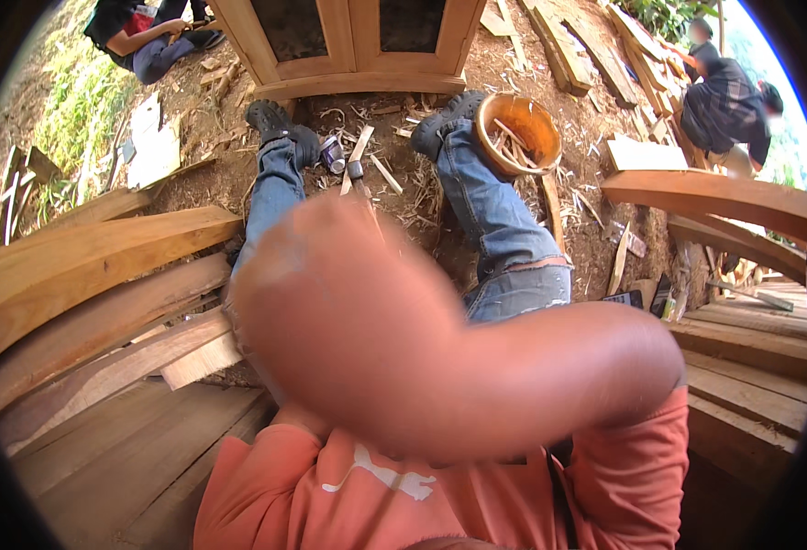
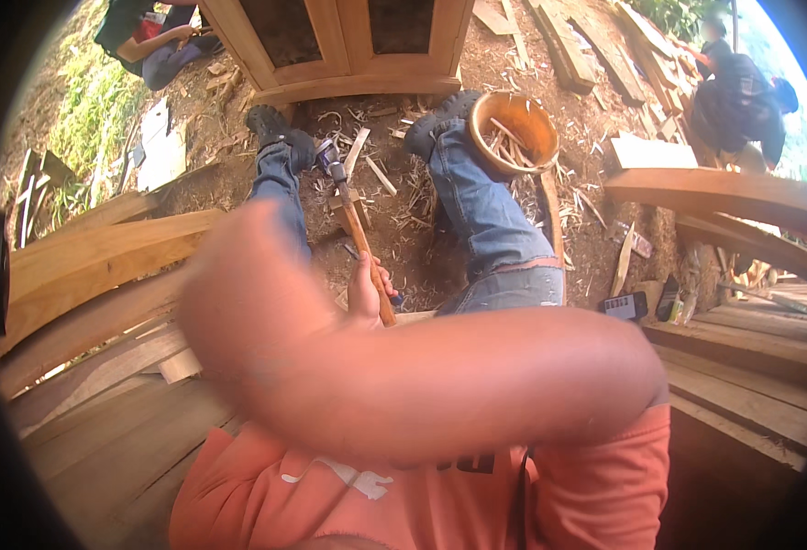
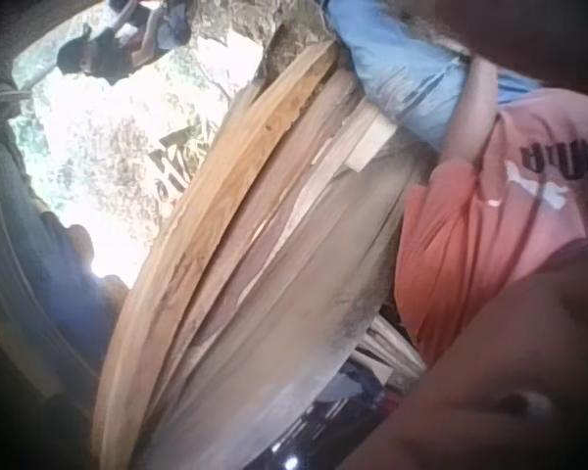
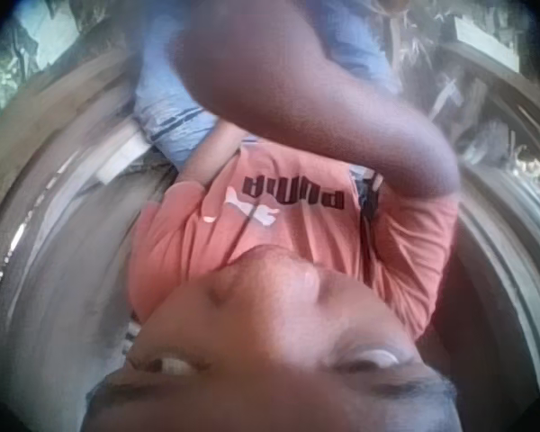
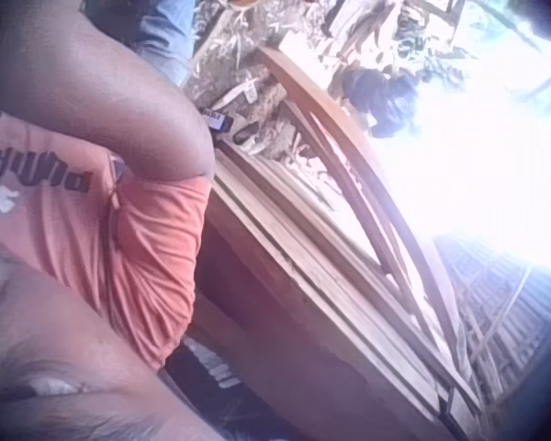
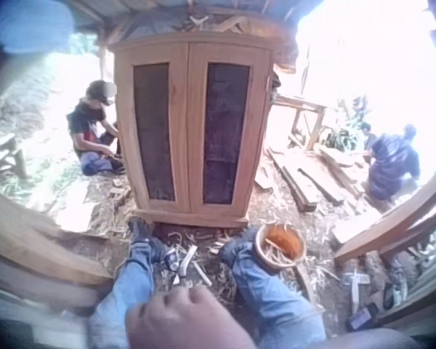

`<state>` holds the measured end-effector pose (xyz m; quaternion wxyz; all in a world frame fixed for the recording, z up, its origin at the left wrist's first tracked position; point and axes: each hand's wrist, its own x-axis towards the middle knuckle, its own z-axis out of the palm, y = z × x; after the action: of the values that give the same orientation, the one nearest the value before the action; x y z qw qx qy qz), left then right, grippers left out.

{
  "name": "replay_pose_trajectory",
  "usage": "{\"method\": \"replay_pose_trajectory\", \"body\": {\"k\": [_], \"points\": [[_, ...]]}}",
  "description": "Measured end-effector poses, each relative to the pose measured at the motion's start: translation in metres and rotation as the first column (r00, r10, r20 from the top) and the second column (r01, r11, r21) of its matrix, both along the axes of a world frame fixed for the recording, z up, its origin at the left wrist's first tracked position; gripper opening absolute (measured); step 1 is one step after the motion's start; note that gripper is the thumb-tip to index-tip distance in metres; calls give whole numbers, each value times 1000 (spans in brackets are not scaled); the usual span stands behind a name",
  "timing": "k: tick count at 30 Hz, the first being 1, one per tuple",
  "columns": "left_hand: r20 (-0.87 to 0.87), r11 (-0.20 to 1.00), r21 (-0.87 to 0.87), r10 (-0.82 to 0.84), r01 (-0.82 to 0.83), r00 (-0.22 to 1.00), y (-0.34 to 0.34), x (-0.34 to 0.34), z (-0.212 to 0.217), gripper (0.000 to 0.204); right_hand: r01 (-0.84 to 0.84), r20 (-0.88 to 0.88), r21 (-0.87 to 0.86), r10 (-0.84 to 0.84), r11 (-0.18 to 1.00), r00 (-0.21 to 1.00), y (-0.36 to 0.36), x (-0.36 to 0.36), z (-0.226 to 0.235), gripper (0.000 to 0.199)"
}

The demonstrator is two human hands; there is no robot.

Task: The person sits on the ground and uses a hammer to drive nails into a wooden frame. They repeatedly pick up nails, position them, and strike them with the hammer. A chisel is also used to adjust the wood.

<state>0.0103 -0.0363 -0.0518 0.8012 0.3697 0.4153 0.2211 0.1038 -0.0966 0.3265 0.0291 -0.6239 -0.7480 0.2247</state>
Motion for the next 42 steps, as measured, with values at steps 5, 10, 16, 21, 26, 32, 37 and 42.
{"method": "replay_pose_trajectory", "body": {"k": [5, 10, 16, 21, 26, 32, 37, 42], "points": [[28, 1000, -14, -18, 18, 999, -9, -3, -12, 52, -229, 18, 41, 229, 972, 973, -2, -34, 42, 31], [46, 993, 1, -114, 114, 992, -13, 13, -9, 51, -178, 48, 15, 177, 984, 983, -21, -28, 46, 29], [40, 994, -100, 52, -48, 998, -16, 19, 5, 45, -190, -11, 1, 190, 982, 982, -1, -37, 55, 26], [-26, 998, 21, 56, -56, 998, -7, 14, -37, 50, 336, -289, -96, -349, 937, 891, 20, 18, -63, 30], [-92, 982, 187, -13, 30, 996, -12, 8, -5, 56, 567, -403, -474, -738, 674, 541, -41, 40, -274, 104], [-77, 998, 56, -35, 40, 996, -8, 6, 8, 58, 643, -590, -438, -740, 628, 322, -47, 3, -350, 84], [-54, 998, 41, -38, 40, 998, 3, 1, 7, 54, 565, -596, -611, -792, 554, 132, -25, -2, -332, 71], [-479, 809, 523, 17, 269, 878, 44, 0, 37, 67, 682, -634, -575, -773, 453, -21, -26, -17, -350, 54]]}}
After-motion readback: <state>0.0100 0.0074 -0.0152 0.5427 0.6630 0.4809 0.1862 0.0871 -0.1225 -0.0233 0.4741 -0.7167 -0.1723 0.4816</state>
